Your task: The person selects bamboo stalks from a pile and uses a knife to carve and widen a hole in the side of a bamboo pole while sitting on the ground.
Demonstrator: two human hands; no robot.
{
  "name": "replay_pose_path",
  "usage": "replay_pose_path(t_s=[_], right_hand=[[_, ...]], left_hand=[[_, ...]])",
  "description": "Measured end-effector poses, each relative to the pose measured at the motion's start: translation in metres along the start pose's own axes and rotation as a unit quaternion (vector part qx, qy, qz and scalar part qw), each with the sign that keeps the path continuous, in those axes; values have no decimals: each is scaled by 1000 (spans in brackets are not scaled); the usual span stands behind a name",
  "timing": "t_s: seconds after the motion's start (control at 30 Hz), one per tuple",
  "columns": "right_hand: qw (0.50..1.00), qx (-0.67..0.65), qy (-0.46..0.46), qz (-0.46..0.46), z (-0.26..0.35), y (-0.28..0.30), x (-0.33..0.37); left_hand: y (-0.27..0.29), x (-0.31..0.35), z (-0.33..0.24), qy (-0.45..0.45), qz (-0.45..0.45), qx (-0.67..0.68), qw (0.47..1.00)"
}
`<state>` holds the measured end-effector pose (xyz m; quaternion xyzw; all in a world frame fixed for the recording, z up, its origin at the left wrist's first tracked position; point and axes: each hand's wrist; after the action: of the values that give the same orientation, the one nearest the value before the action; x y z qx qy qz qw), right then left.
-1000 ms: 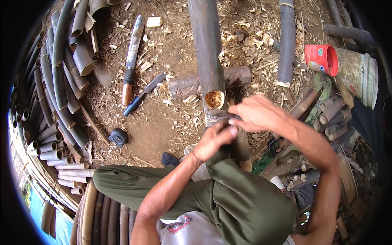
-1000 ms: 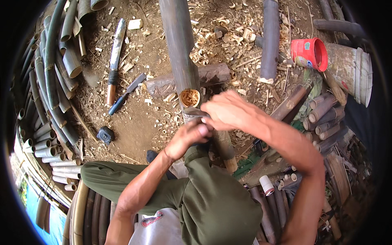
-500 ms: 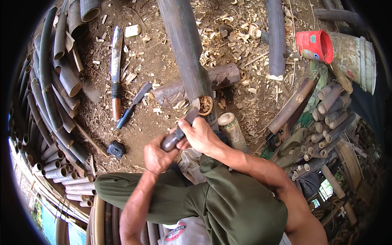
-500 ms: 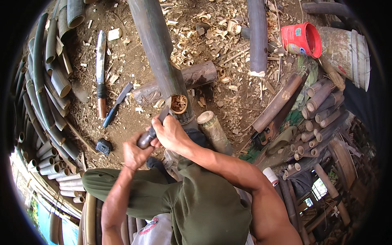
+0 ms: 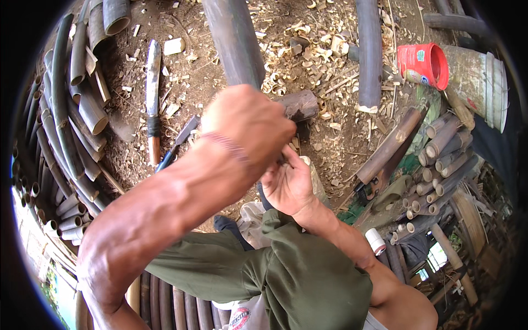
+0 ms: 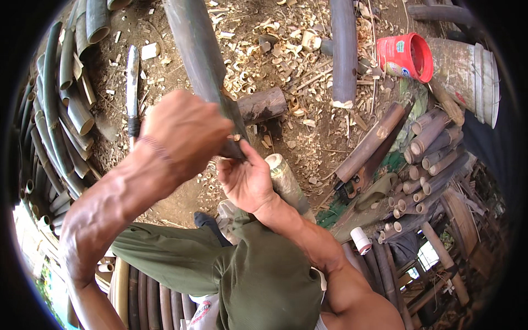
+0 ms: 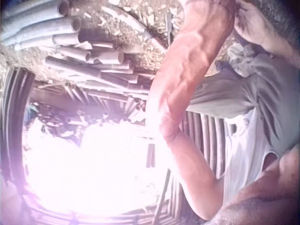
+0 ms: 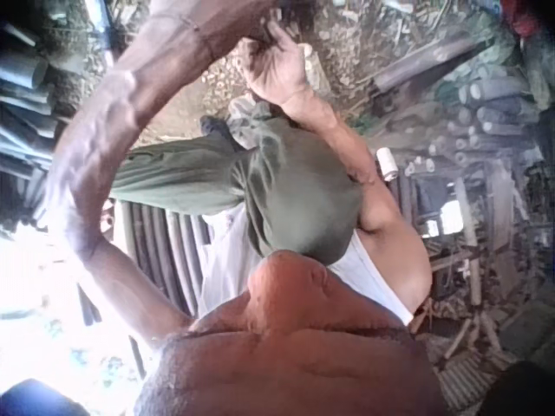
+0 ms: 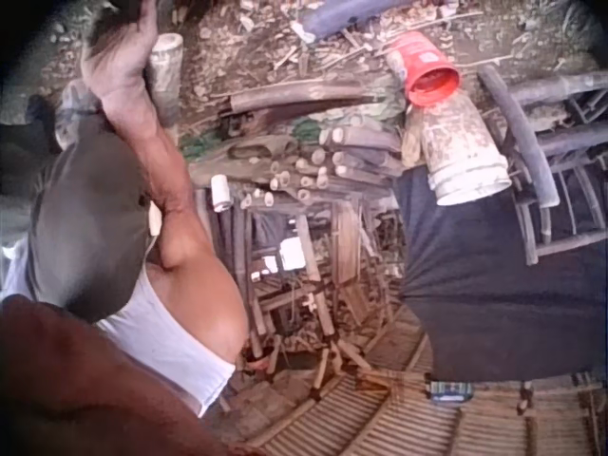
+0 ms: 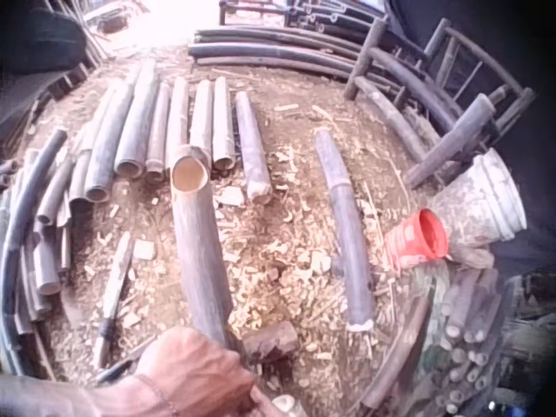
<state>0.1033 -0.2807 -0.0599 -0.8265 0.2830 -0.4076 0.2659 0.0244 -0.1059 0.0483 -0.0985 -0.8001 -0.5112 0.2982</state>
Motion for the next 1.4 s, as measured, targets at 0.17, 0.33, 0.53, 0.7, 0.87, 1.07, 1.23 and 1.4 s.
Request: replay_pose_path(t_s=[0.17, 0.33, 0.53, 0.7, 0.87, 1.07, 1.23, 1.4], right_hand=[[996, 40, -70, -27, -10, 11, 0], [965, 173, -127, -151, -21, 20, 5], [808, 467, -88, -349, -22, 6, 14], [645, 662, 26, -379, -12, 22, 24], [485, 766, 124, -404, -4, 18, 19], [533, 749, 145, -366, 1, 36, 15], [934, 311, -62, -166, -20, 53, 14], [922, 321, -100, -192, -18, 34, 11]], left_hand=[[-12, 34, -1, 18, 12, 19, 1000], [-106, 70, 46, 10, 56, 255, 965], [-226, 89, -41, 154, -86, 527, 831], [-239, 53, -136, 273, -149, 675, 669], [-215, 9, -189, 302, -260, 733, 552], [-210, 20, -158, 280, -125, 623, 719], [-164, 93, -55, 120, -58, 166, 977], [-146, 88, -4, 2, 33, 251, 967]])
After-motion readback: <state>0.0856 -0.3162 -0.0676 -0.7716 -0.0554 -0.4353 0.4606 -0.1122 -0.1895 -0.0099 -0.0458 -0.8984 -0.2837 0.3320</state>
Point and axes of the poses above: each hand's wrist, its own x-axis away from the middle knuckle, its own y-axis out of the back of the hand, z = x × y, and after that the axes turned 9 degrees about -y, right-handed
